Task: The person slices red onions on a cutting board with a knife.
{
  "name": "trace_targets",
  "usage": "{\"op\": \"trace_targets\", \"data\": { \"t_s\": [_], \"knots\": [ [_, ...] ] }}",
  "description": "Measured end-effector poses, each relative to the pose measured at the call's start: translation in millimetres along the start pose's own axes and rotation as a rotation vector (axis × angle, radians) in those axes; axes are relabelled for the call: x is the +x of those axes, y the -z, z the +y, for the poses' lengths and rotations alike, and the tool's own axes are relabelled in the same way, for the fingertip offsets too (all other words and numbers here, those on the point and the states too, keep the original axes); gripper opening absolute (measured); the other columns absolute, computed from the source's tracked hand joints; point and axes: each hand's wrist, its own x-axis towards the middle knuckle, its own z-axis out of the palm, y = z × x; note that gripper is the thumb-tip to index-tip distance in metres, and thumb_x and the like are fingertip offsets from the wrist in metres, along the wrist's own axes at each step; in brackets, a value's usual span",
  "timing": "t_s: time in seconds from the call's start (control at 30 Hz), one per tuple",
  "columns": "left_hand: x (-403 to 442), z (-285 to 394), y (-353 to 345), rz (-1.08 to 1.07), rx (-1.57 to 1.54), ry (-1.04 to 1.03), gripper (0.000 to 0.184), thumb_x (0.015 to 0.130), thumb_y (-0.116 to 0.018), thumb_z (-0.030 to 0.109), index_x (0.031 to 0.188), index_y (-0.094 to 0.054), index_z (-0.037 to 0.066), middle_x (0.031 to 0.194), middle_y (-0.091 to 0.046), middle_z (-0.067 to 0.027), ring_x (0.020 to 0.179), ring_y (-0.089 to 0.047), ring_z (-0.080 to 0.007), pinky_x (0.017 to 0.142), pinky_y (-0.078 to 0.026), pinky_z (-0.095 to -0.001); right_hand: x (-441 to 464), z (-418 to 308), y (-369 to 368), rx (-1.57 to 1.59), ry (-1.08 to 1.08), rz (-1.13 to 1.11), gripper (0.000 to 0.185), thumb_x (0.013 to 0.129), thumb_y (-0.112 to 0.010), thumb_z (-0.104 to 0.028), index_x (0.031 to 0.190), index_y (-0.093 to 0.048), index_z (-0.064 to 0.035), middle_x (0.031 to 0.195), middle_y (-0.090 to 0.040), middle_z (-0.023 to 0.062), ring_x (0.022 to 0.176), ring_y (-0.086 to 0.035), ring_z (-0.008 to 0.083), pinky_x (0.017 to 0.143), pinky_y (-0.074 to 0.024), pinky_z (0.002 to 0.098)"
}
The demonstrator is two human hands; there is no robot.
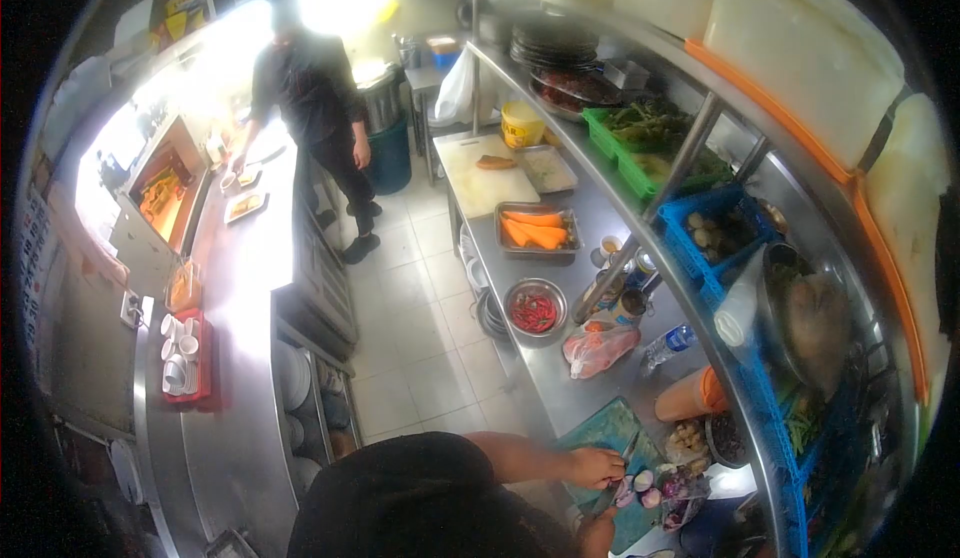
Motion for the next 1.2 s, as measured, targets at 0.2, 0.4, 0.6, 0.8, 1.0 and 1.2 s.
{"op": "trace_targets", "data": {
  "t_s": [0.2,0.4,0.6,0.8,1.0,1.2],
  "knots": [
    [1,-7,-8,0.008,0.048,-0.038,0.024,0.076,-0.069,0.016,0.094,-0.056,0.007,0.098,-0.058,-0.0141,0.100,-0.058,-0.0358,0.090,-0.050,-0.0474,-2,1,29,-0.005,-0.012,-0.058,0.020,0.078,-0.071,-0.011,0.093,-0.067,0.0025,0.091,-0.068,0.0239,0.076,-0.063,0.0423,0.071,-0.0522,0.0531],
    [0,-6,-7,0.040,0.018,-0.046,0.024,0.075,-0.069,0.017,0.093,-0.056,0.007,0.097,-0.058,-0.0138,0.099,-0.058,-0.0355,0.089,-0.050,-0.0472,2,-6,63,0.148,-0.292,-0.156,0.025,0.081,-0.069,-0.012,0.100,-0.062,0.0033,0.093,-0.068,0.0260,0.080,-0.064,0.0442,0.073,-0.0521,0.0541],
    [-1,3,4,0.031,-0.001,-0.026,0.023,0.075,-0.068,0.017,0.092,-0.056,0.008,0.097,-0.059,-0.0140,0.099,-0.058,-0.0358,0.089,-0.050,-0.0473,-1,-17,77,0.236,-0.474,-0.218,0.029,0.084,-0.066,-0.013,0.106,-0.058,0.0041,0.095,-0.068,0.0281,0.084,-0.065,0.0460,0.076,-0.0519,0.0552],
    [1,3,3,-0.017,0.006,-0.003,0.022,0.076,-0.067,0.017,0.093,-0.057,0.007,0.099,-0.060,-0.0150,0.102,-0.059,-0.0364,0.092,-0.050,-0.0476,1,-23,86,0.280,-0.552,-0.241,0.033,0.087,-0.064,-0.013,0.113,-0.053,0.0050,0.097,-0.068,0.0301,0.088,-0.065,0.0479,0.078,-0.0517,0.0562],
    [0,1,0,-0.009,0.008,-0.004,0.021,0.078,-0.065,0.018,0.092,-0.058,0.005,0.100,-0.060,-0.0171,0.103,-0.059,-0.0376,0.094,-0.049,-0.0479,4,-35,98,0.320,-0.621,-0.262,0.038,0.090,-0.062,-0.014,0.119,-0.048,0.0058,0.098,-0.068,0.0322,0.092,-0.066,0.0498,0.080,-0.0516,0.0572],
    [-1,-5,-7,-0.061,0.077,-0.026,0.022,0.084,-0.065,0.023,0.098,-0.060,0.007,0.105,-0.060,-0.0172,0.110,-0.059,-0.0374,0.099,-0.048,-0.0505,10,-65,120,0.382,-0.726,-0.273,0.042,0.093,-0.059,-0.015,0.126,-0.043,0.0066,0.100,-0.068,0.0343,0.096,-0.066,0.0516,0.082,-0.0514,0.0583]
  ]
}}
